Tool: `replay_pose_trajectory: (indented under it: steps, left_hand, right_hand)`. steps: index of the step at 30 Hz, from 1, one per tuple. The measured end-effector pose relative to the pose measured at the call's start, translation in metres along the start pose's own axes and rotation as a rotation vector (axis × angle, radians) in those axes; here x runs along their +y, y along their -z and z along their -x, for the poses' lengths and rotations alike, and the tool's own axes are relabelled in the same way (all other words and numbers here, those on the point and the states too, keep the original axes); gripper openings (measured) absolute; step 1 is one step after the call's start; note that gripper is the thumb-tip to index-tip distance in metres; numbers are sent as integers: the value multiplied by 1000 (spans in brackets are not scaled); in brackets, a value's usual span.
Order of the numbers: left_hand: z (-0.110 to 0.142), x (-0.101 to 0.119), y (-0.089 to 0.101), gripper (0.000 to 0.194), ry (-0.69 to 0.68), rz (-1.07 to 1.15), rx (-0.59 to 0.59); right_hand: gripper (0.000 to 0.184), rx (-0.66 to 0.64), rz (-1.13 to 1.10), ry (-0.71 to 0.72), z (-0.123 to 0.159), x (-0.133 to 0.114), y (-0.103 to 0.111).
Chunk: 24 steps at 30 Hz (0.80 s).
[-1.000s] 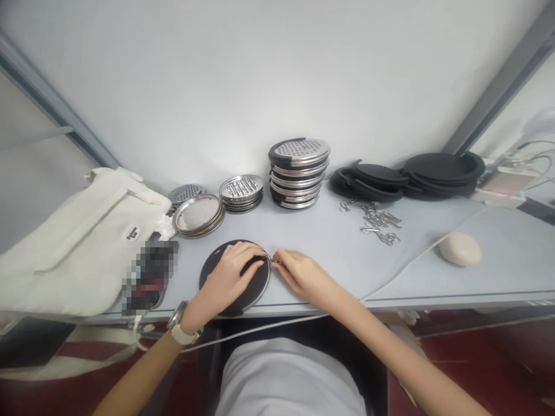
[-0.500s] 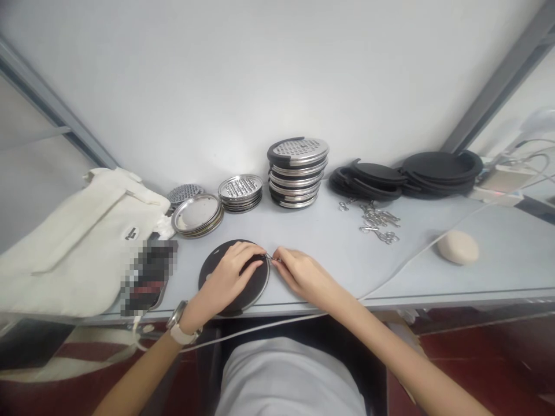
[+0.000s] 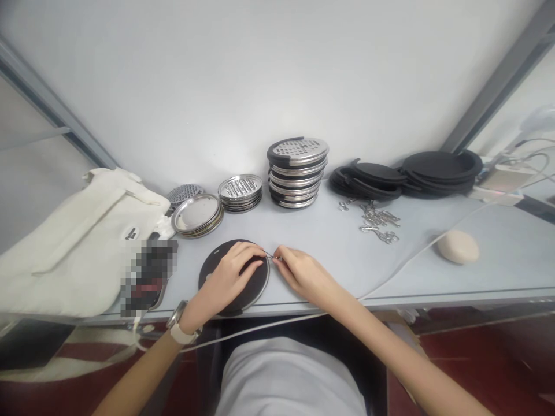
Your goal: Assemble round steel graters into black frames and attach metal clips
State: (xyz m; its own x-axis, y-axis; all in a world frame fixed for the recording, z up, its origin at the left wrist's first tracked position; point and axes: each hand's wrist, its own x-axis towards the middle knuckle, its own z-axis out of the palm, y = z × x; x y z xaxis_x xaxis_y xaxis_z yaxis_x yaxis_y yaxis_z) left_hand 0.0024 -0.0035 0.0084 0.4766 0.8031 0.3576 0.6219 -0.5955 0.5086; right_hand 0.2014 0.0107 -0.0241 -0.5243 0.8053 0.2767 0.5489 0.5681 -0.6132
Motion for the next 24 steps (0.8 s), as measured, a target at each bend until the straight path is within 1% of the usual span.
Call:
replay_pose_trajectory:
  steps: [8, 24]
  left_hand:
    - [0, 0, -1, 18, 4, -25, -5]
    - [-1, -1, -1, 22, 8, 25, -9]
  right_hand:
    - [15, -5, -13, 21, 0, -1, 1]
    - [14, 13, -61, 26, 0, -1, 2]
